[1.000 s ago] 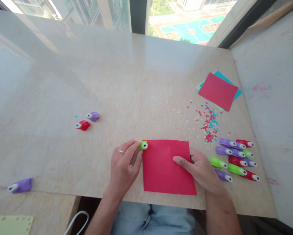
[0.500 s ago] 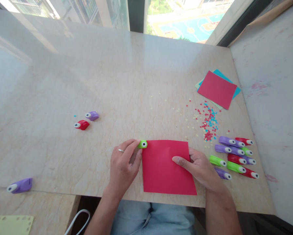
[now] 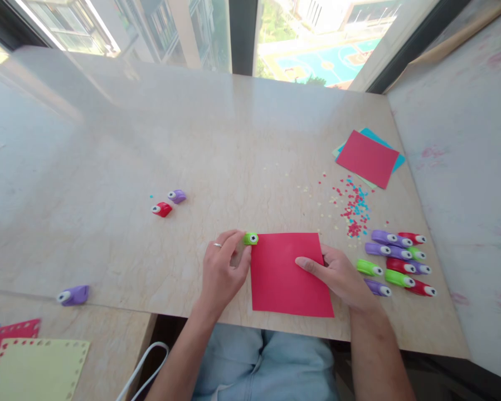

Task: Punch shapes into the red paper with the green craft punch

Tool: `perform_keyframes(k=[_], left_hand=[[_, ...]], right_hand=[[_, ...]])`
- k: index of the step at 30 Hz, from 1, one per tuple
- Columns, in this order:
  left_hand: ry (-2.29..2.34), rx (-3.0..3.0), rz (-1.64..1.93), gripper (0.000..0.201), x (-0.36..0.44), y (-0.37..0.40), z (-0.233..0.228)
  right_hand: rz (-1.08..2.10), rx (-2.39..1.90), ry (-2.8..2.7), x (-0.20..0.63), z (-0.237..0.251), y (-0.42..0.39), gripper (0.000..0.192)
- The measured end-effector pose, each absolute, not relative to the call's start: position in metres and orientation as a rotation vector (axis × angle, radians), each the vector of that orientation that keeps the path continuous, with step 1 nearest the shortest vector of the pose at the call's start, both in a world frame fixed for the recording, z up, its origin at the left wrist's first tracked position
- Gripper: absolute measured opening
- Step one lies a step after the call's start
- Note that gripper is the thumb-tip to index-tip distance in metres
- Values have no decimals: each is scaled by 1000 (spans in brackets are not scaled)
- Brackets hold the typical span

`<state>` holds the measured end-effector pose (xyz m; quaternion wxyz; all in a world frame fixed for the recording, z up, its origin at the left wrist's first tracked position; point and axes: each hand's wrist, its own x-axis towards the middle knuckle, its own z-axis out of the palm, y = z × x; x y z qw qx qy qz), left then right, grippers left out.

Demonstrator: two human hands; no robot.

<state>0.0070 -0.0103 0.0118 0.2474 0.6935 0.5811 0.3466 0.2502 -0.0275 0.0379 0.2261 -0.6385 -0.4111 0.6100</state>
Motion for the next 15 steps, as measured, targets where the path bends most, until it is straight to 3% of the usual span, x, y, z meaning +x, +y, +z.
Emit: perform_keyframes(k=[6, 11, 15], left_hand=[[1665, 1462, 1091, 23, -1, -6, 18], [1510, 1394, 767, 42, -10, 18, 32], [1390, 1324, 505, 40, -14, 34, 36]], right_hand=[[1665, -1693, -1143, 250, 36, -28, 46], [1609, -1637, -1246, 251, 35, -28, 42], [1607, -1594, -1241, 250, 36, -28, 42]])
